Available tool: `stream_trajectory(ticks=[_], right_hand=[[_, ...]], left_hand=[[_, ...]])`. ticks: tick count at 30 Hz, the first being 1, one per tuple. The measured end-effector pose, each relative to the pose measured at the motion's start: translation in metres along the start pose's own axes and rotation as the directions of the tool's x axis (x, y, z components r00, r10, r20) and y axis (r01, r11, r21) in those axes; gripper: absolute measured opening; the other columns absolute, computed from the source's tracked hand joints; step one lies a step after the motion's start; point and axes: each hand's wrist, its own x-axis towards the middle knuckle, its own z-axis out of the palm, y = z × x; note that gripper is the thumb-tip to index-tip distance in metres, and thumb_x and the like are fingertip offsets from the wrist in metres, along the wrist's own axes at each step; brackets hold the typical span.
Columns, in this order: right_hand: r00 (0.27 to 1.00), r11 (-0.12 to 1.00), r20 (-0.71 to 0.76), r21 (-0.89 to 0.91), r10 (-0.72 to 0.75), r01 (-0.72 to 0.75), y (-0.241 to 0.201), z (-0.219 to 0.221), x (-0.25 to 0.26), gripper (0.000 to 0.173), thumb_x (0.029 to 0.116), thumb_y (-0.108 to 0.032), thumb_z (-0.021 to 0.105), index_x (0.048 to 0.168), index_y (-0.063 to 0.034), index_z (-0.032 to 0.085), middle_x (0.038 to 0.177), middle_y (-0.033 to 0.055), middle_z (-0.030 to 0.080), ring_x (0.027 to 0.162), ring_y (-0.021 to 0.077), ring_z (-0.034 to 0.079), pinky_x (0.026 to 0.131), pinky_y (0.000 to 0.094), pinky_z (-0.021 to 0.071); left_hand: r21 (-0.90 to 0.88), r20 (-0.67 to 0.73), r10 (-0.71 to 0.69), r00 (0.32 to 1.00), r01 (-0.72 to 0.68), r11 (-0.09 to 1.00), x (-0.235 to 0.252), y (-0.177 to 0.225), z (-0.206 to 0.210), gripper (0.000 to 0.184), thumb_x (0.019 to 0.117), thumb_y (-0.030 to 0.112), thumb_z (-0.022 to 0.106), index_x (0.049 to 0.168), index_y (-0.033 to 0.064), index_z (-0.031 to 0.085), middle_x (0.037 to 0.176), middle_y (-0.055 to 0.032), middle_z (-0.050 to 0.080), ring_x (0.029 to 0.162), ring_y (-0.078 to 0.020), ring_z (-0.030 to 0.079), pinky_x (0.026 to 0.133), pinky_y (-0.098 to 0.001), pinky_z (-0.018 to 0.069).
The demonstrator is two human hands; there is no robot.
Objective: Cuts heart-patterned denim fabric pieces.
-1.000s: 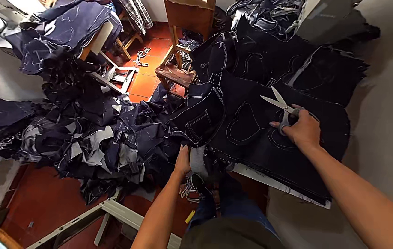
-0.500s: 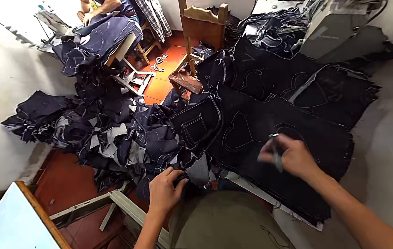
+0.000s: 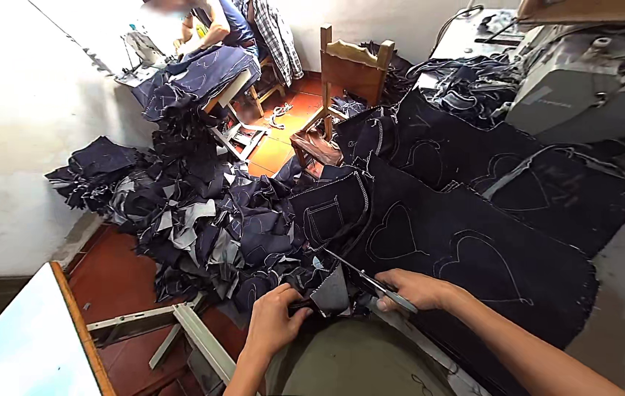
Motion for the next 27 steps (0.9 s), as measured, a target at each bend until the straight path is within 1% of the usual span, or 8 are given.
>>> stream_trajectory(ticks=[4,8,12,15,20,24,26,27], right_hand=[[0.99,0.996,-0.128,0.058,-0.057,0.064,0.013,0.009,-0.002,0.058,0.0846,-0.063,0.073,0.09,-0.0066,0.062,0.063,0.0025,0.06,0.052,0.0151,0.06,0.056,0.0373,0.0541],[0.91,0.957,-0.379,0.16,-0.168,0.243,0.007,0.023,-0.021,0.057,0.0747,-0.06,0.082,0.097,-0.0104,0.065,0.075,-0.0025,0.068,0.064,0.0098,0.067,0.063,0.0315,0.0584],[0.679,0.895,-0.67,0.049,-0.299,0.443,-0.001,0.058,-0.027,0.095,0.0597,-0.075,0.083,0.124,-0.0084,0.061,0.12,0.002,0.072,0.111,0.0135,0.066,0.096,0.0382,0.0541],[0.5,0.82,-0.834,0.108,-0.233,0.562,-0.01,0.101,-0.006,0.095,0.061,-0.07,0.085,0.123,-0.0041,0.058,0.125,0.0073,0.071,0.117,0.018,0.067,0.1,0.0392,0.0552],[0.429,0.63,-0.893,0.256,-0.136,0.733,-0.092,0.124,0.055,0.091,0.0749,-0.053,0.081,0.136,0.0046,0.047,0.131,0.01,0.068,0.12,0.0168,0.066,0.102,0.0361,0.055],[0.401,0.532,-0.911,0.386,0.092,0.754,-0.203,0.078,0.077,0.047,0.0869,-0.027,0.073,0.119,0.0031,0.057,0.099,0.0041,0.067,0.089,0.0075,0.065,0.081,0.0285,0.0567],[0.27,0.416,-0.941,0.333,0.203,0.846,-0.231,0.064,0.061,0.029,0.0857,-0.019,0.079,0.104,-0.0016,0.065,0.083,0.0044,0.069,0.076,0.0105,0.068,0.072,0.0302,0.059],[0.155,0.41,-0.957,0.247,0.245,0.878,-0.231,0.063,0.043,0.024,0.0839,-0.017,0.081,0.099,-0.0053,0.066,0.077,0.0014,0.066,0.069,0.0091,0.063,0.065,0.028,0.0557]], left_hand=[[0.001,0.292,-0.149,0.945,0.155,0.988,0.009,-0.006,-0.01,0.032,0.0983,0.03,0.064,0.112,0.0008,0.07,0.11,-0.0167,0.067,0.108,-0.0312,0.066,0.1,-0.0471,0.0516],[-0.123,0.303,-0.082,0.949,0.124,0.985,0.003,-0.031,-0.029,0.034,0.1006,0.03,0.06,0.105,-0.0017,0.069,0.102,-0.017,0.068,0.101,-0.0294,0.066,0.096,-0.0471,0.0515],[-0.529,0.044,0.25,0.967,-0.19,0.827,-0.012,-0.037,-0.096,0.025,0.1008,0.028,0.063,0.095,0.0057,0.071,0.089,-0.0018,0.068,0.084,-0.008,0.064,0.08,-0.0298,0.0551],[-0.677,-0.227,0.407,0.884,-0.444,0.586,-0.033,-0.013,-0.168,0.024,0.103,0.032,0.061,0.118,0.0165,0.071,0.113,0.0042,0.071,0.105,-0.0037,0.065,0.094,-0.0258,0.0554],[-0.739,-0.461,0.37,0.806,-0.58,0.343,-0.093,0.022,-0.276,0.036,0.1045,0.023,0.055,0.139,0.0292,0.064,0.13,0.0154,0.07,0.118,0.0049,0.063,0.104,-0.0179,0.0499],[-0.416,-0.718,0.344,0.605,-0.769,0.485,-0.103,-0.005,-0.3,0.03,0.1081,0.023,0.048,0.133,0.0182,0.065,0.124,0.0107,0.072,0.116,0.0003,0.065,0.104,-0.0219,0.0501],[-0.247,-0.829,0.25,0.5,-0.729,0.639,-0.09,0.012,-0.303,0.021,0.1021,0.008,0.051,0.116,0.0168,0.063,0.109,0.022,0.073,0.108,0.0099,0.065,0.097,-0.0136,0.051],[-0.174,-0.802,0.34,0.492,-0.736,0.655,-0.075,-0.004,-0.304,0.026,0.1015,0.011,0.059,0.123,0.021,0.068,0.115,0.0235,0.072,0.111,0.009,0.064,0.1,-0.0151,0.05]])
